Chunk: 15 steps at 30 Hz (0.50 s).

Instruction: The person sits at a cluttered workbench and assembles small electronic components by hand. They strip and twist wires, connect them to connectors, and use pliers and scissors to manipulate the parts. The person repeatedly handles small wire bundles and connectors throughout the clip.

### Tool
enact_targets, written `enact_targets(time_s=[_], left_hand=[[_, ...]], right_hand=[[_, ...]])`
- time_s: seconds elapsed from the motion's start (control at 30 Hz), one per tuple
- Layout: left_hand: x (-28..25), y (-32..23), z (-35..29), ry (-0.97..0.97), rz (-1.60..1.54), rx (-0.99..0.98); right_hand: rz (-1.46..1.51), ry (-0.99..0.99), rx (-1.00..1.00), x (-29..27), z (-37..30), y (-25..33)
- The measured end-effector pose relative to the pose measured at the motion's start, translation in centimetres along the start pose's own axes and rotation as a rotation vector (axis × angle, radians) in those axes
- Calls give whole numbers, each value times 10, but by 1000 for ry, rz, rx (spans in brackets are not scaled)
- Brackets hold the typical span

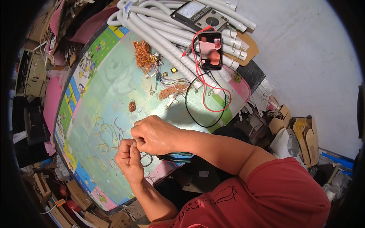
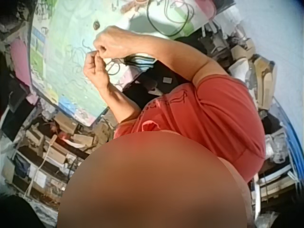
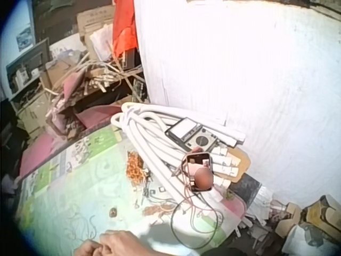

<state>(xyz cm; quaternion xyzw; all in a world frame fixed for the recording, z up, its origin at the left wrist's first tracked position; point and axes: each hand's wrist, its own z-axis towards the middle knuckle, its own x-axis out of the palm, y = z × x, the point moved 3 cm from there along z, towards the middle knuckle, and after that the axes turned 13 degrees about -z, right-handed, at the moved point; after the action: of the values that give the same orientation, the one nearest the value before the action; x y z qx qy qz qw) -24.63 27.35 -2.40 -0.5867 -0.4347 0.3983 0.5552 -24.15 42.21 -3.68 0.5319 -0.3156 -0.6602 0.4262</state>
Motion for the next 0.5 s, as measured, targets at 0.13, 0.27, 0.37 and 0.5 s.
enact_targets(time_s=[0.13, 0.27, 0.37, 0.5], left_hand=[[-3, 2, 1, 31, -88, -31], [-2, 6, 4, 43, -179, -46], [0, 5, 6, 21, -318, -86], [4, 8, 8, -133, -198, -103]], right_hand=[[-4, 15, -16, -6, 0, 1], [42, 35, -19, -10, 1, -2], [45, -12, -38, -9, 2, -4], [-23, 45, 4, -5, 5, -10]])
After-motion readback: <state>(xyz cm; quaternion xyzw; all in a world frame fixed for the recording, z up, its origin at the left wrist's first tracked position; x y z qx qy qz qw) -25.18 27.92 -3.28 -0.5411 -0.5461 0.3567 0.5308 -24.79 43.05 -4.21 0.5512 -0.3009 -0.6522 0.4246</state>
